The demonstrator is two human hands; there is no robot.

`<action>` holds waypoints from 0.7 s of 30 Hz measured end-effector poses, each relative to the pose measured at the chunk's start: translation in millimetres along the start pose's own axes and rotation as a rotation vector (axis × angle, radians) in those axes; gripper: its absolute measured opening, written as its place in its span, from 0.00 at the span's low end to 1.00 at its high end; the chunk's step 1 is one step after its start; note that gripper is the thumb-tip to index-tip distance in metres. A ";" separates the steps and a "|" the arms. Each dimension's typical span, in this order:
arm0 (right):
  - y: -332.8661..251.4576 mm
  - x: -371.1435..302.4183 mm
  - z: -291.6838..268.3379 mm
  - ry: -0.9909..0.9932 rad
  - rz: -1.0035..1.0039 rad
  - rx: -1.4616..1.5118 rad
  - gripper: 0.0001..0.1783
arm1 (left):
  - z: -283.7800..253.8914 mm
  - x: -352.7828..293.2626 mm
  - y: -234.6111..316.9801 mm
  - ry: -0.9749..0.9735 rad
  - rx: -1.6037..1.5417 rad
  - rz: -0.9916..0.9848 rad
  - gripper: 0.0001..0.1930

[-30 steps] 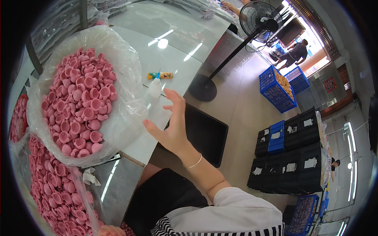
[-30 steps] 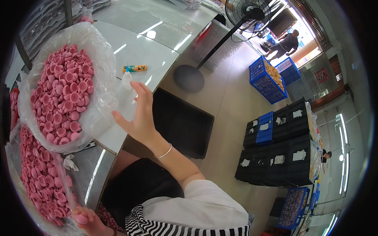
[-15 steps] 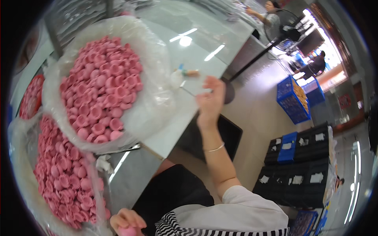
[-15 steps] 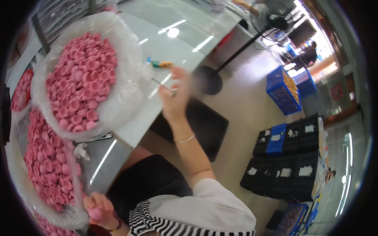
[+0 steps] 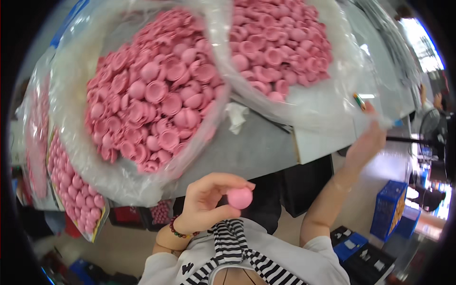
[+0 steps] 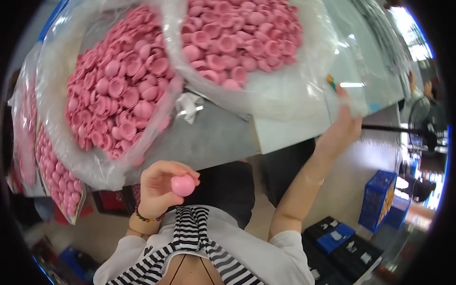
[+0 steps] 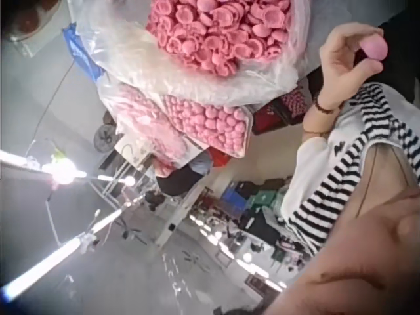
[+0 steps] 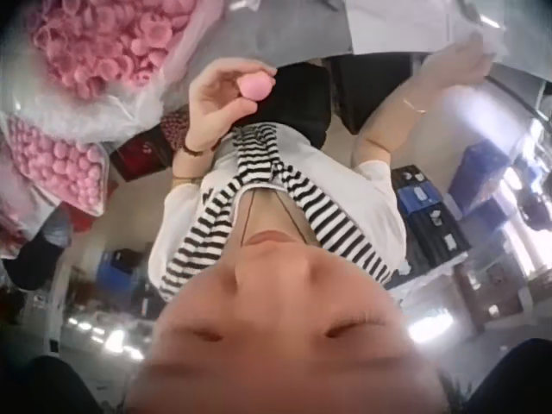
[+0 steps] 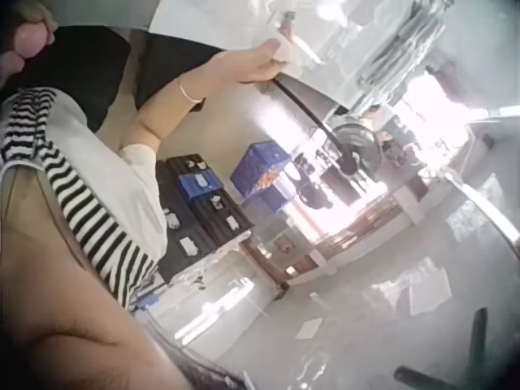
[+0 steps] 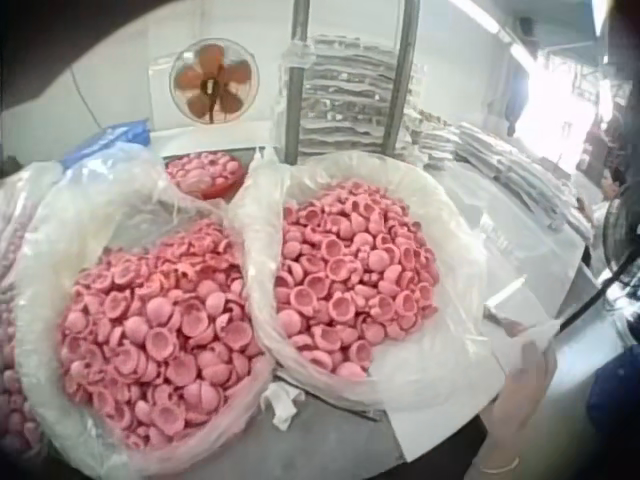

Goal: The person applies adhesive onto plastic toy shell halves using a squeeze bottle, presses the matching pieces together to assemble them, and places the finished parts onto a tray.

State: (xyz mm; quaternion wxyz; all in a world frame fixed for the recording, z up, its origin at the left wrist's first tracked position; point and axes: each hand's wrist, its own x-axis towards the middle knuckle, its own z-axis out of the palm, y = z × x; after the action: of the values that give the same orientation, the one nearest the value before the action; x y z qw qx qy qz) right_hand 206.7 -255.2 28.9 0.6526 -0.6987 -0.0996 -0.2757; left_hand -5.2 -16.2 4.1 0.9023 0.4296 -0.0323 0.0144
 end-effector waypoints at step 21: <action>-37.4 -115.2 51.5 -0.544 0.342 0.238 0.21 | -35.7 -61.8 72.9 -0.024 0.429 0.319 0.23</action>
State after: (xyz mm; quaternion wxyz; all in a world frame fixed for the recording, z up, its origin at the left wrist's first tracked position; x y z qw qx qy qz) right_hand 105.8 -175.2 1.8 0.7158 -0.6722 -0.1829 0.0477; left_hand -69.1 57.6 33.7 0.7766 0.6004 -0.1066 0.1580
